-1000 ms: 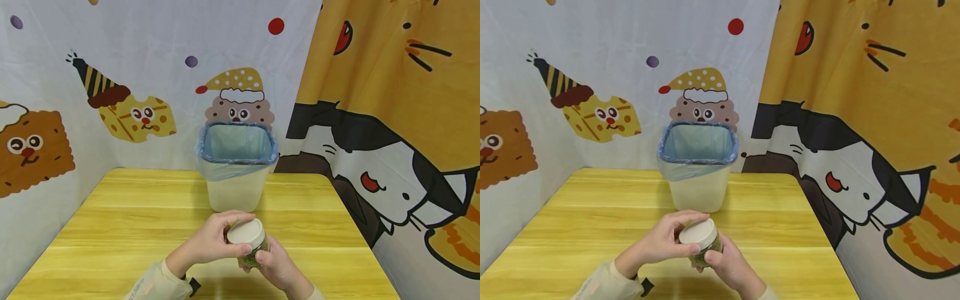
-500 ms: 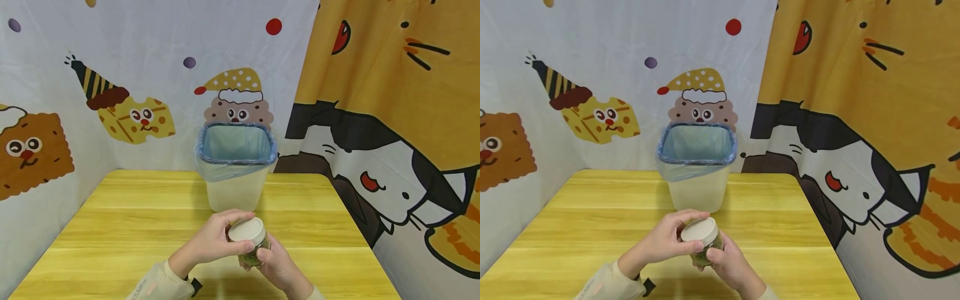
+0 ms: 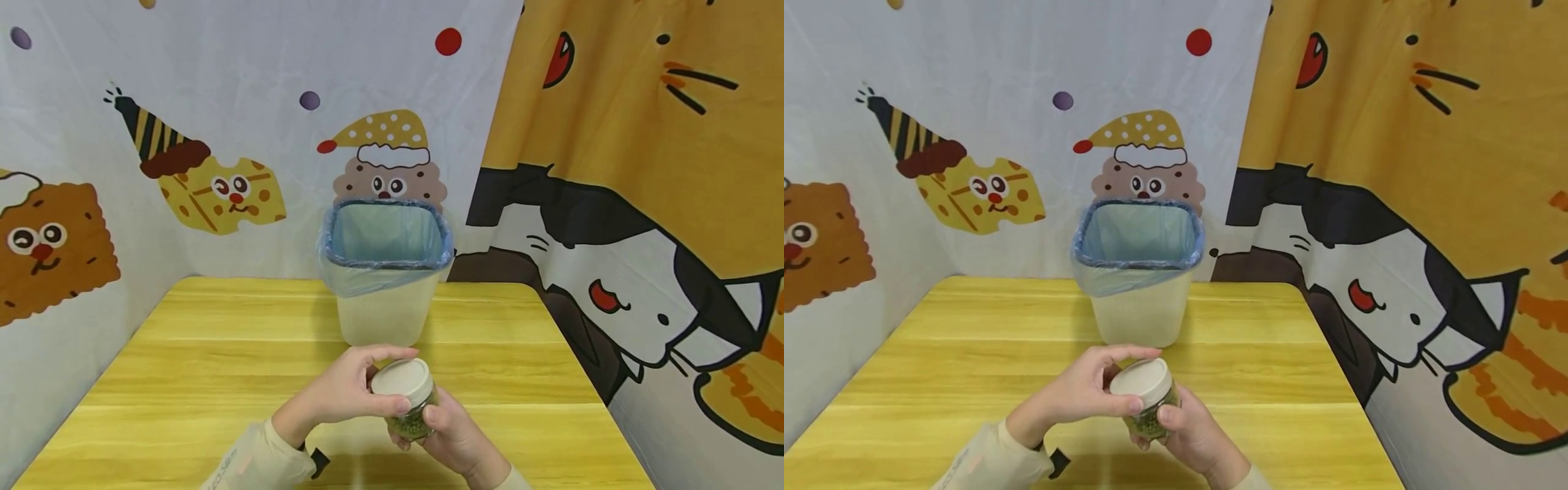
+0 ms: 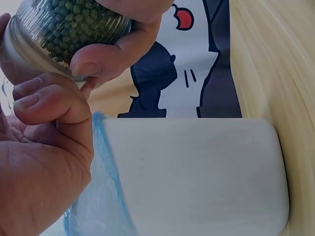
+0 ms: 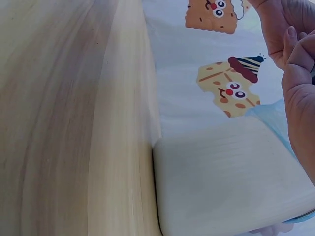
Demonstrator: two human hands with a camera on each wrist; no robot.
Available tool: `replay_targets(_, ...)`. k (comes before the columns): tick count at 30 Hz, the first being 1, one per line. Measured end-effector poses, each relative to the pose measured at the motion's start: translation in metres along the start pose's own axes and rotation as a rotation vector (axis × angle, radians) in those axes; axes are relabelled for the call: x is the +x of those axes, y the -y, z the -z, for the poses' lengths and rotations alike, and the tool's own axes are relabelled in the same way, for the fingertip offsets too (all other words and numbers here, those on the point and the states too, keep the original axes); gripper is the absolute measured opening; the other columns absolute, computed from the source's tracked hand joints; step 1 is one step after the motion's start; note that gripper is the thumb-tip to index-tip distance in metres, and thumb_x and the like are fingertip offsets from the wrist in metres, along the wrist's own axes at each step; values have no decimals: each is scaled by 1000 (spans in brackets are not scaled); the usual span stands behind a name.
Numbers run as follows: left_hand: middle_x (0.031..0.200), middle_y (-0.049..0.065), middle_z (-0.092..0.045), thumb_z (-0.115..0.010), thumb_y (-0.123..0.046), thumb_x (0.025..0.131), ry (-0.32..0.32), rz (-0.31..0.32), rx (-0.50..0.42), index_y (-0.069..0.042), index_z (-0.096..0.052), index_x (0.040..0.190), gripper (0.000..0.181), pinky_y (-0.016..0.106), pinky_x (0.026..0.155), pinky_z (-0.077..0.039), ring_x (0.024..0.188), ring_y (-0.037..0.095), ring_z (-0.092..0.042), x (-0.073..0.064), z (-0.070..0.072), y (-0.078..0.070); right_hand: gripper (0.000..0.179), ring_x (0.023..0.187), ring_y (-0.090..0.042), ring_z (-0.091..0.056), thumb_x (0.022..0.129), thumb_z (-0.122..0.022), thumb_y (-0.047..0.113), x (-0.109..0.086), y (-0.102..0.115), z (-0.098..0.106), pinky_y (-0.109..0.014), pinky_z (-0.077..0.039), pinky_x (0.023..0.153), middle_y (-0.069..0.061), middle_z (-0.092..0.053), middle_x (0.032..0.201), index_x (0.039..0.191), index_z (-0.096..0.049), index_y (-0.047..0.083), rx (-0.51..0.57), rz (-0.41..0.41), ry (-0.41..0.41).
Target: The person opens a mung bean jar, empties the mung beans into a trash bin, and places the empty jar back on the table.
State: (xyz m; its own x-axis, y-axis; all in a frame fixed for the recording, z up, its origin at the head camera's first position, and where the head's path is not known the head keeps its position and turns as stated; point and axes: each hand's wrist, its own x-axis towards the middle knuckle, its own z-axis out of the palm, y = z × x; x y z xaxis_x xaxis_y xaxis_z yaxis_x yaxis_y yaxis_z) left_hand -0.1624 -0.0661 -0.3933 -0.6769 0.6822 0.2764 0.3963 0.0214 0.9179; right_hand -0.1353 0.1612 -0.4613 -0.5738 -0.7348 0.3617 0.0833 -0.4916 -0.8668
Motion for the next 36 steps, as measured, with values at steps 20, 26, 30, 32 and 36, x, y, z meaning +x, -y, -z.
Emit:
replay_targets(20,141,19,-67,-83,-22,93,-104,37,62,-5,-63,147,60,30,65,-63,79,6,-67,1,-4,-2,39,101,-9,-66,111,-56,24,0,5,-8,-24,-56,86,4,-68,126,146,-49,8,-202,25,-197)
replay_targets(26,117,17,-75,-81,-20,96,-57,27,-25,-2,-60,149,60,26,59,-60,65,4,-64,1,-2,2,42,97,-8,-65,112,-52,32,0,4,-5,-22,-54,83,6,-68,127,148,-48,11,-69,0,-122)
replay_targets(30,99,10,-76,-79,-25,98,-17,-7,-103,1,-59,150,61,20,52,-51,56,2,-54,1,-1,4,46,100,-8,-64,112,-49,36,1,4,-2,-23,-52,83,5,-66,132,151,-46,12,16,28,-57)
replay_targets(32,96,8,-76,-79,-28,98,-12,-8,-117,1,-59,150,63,19,50,-47,54,2,-50,1,0,4,46,101,-8,-64,112,-48,35,1,5,-1,-23,-53,83,5,-66,133,152,-45,12,36,35,-43)
replay_targets(36,85,0,-73,-79,-29,98,-11,7,-119,1,-59,150,63,19,47,-43,51,1,-45,1,0,5,46,101,-8,-64,112,-49,34,1,6,-1,-22,-53,84,4,-66,133,152,-45,12,55,22,-47)
